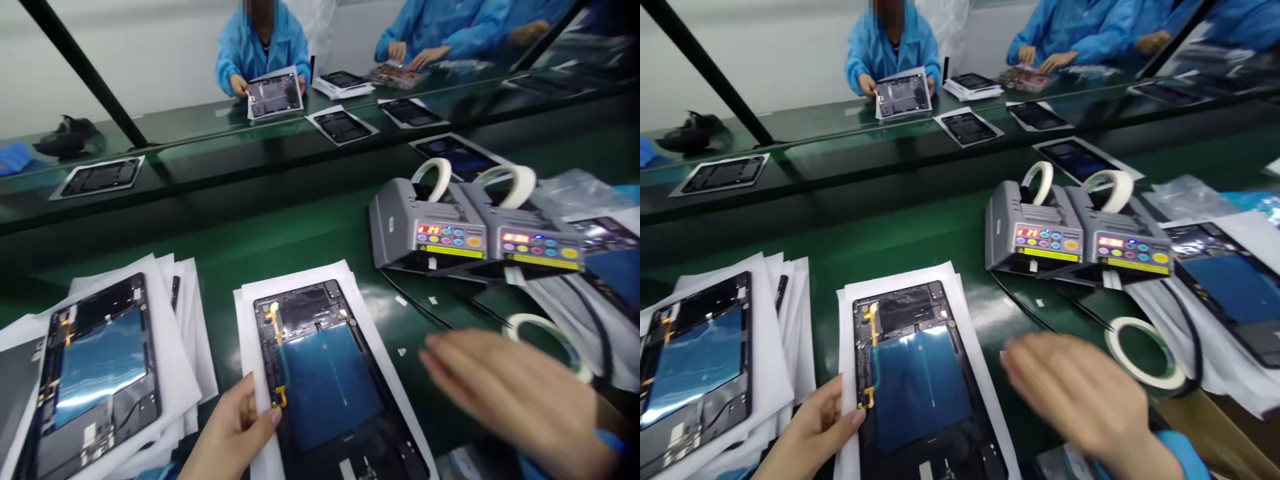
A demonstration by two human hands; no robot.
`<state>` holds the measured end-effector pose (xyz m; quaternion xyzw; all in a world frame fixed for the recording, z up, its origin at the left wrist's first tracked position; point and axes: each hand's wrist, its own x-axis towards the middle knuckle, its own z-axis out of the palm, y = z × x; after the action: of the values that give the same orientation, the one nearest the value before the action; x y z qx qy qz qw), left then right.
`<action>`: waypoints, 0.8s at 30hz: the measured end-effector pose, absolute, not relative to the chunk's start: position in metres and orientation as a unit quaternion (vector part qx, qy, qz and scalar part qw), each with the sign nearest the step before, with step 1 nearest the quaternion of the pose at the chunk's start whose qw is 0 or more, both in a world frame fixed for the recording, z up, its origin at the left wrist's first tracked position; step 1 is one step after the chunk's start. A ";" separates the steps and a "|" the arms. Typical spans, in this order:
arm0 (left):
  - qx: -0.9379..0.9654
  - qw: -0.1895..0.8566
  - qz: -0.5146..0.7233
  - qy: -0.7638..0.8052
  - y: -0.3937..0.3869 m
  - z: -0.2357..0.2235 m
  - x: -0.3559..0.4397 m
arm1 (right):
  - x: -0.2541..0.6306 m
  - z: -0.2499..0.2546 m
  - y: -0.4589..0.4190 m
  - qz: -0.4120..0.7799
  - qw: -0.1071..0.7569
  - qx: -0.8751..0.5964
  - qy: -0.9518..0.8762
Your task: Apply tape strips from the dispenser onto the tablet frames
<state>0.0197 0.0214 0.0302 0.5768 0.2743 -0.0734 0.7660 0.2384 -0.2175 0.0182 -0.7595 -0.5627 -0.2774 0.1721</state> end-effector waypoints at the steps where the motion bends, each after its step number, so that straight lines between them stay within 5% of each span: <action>1: 0.589 0.752 -0.073 0.286 0.022 0.027 0.017 | 0.261 0.019 -0.218 -0.337 0.135 -0.767 -0.529; 9: 0.754 0.517 0.096 0.393 0.034 0.028 -0.005 | 0.339 -0.007 -0.214 -0.393 0.015 -0.781 -0.485; 15: 0.855 0.403 0.141 0.293 0.034 0.059 0.020 | 0.354 -0.018 -0.218 -0.448 0.013 -0.728 -0.518; 24: 0.962 0.264 0.029 0.068 0.012 0.061 0.099 | 0.299 0.017 -0.191 -0.265 0.200 -0.757 -0.563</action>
<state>0.0991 0.0120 0.0609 0.9619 0.0676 0.0286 0.2635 0.2985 -0.1907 0.0169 -0.7567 -0.5631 -0.2650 0.2002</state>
